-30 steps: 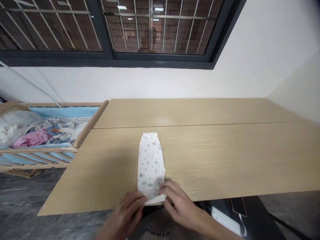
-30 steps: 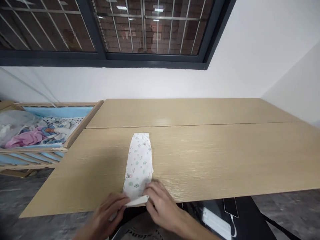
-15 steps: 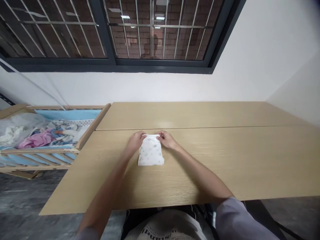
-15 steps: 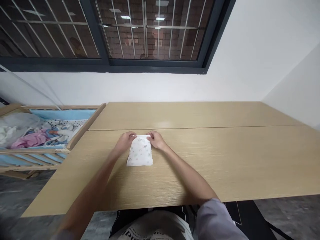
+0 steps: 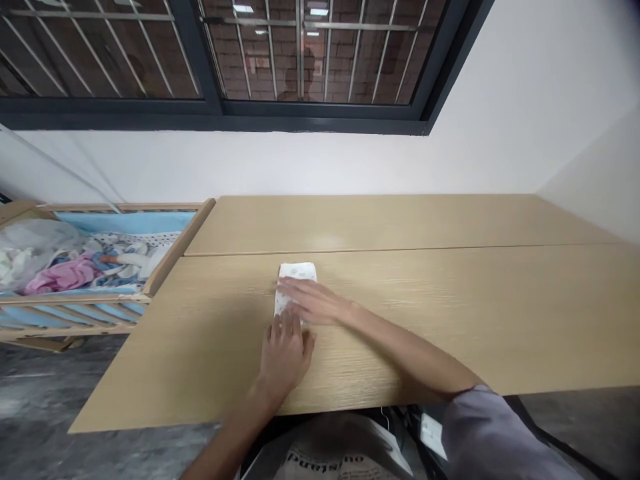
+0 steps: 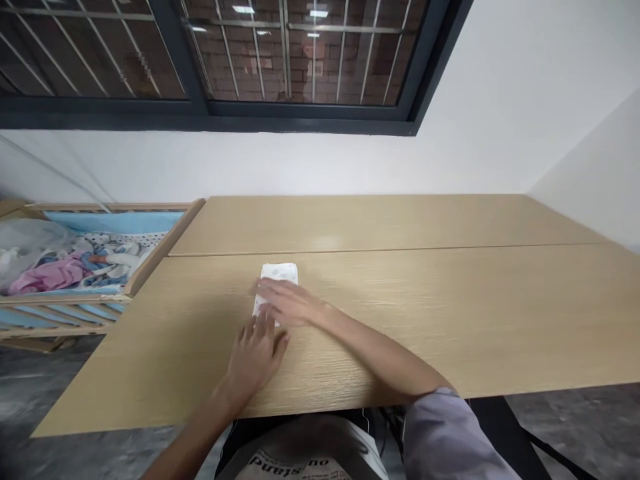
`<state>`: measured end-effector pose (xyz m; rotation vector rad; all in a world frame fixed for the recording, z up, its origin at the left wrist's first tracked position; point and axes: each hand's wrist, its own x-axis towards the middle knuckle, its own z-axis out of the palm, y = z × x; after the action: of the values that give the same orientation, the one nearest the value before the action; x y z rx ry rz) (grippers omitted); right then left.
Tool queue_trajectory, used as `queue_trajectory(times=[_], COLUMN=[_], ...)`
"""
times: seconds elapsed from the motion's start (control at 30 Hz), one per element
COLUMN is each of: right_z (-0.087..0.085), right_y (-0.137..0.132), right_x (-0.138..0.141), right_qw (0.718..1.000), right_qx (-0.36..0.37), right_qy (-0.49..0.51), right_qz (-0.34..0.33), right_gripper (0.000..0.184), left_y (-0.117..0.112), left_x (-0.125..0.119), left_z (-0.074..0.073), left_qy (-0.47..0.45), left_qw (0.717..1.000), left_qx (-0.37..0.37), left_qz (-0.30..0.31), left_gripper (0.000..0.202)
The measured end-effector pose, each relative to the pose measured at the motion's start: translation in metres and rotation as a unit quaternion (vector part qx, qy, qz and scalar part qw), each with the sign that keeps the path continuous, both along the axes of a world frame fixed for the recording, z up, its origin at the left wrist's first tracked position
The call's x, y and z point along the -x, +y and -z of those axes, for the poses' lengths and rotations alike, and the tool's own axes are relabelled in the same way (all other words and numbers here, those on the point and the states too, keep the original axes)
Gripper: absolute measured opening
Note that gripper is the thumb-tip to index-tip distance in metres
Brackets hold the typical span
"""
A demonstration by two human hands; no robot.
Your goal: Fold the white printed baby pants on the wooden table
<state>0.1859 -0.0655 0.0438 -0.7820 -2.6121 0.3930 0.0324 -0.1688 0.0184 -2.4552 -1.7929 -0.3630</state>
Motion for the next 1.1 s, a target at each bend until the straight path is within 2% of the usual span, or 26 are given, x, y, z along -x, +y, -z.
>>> queue_trajectory(times=[0.07, 0.13, 0.27, 0.37, 0.57, 0.9, 1.0, 1.1], right_z=[0.009, 0.023, 0.048, 0.056, 0.060, 0.059, 0.054, 0.043], right_y=[-0.014, -0.021, -0.018, -0.007, 0.033, 0.096, 0.104, 0.098], right_x=[0.013, 0.022, 0.024, 0.021, 0.013, -0.011, -0.021, -0.031], right_qw=[0.997, 0.993, 0.993, 0.994, 0.991, 0.989, 0.985, 0.985], right_qx=[0.013, 0.034, 0.058, 0.046, 0.020, 0.020, 0.052, 0.077], right_qy=[-0.027, -0.049, -0.081, -0.097, -0.129, -0.111, -0.114, -0.081], right_qz=[-0.075, -0.098, -0.062, -0.029, 0.040, 0.093, 0.117, 0.129], right_gripper=[0.056, 0.059, 0.060, 0.063, 0.069, 0.066, 0.067, 0.070], left_y=[-0.017, -0.022, -0.021, -0.020, -0.021, -0.022, -0.022, -0.017], left_x=[-0.004, -0.005, -0.002, 0.000, 0.000, 0.006, 0.007, 0.012], left_z=[0.013, 0.022, 0.030, 0.030, 0.029, 0.032, 0.031, 0.023], left_qy=[0.031, 0.052, 0.066, 0.063, 0.057, 0.036, 0.032, 0.032], left_qw=[0.999, 0.998, 0.998, 0.998, 0.998, 0.999, 0.999, 0.999], left_qx=[0.010, 0.017, 0.004, -0.005, -0.014, -0.002, -0.003, 0.006], left_qz=[-0.004, -0.008, -0.013, -0.015, -0.017, -0.006, -0.003, 0.005], left_gripper=[0.050, 0.046, 0.049, 0.052, 0.056, 0.058, 0.057, 0.052])
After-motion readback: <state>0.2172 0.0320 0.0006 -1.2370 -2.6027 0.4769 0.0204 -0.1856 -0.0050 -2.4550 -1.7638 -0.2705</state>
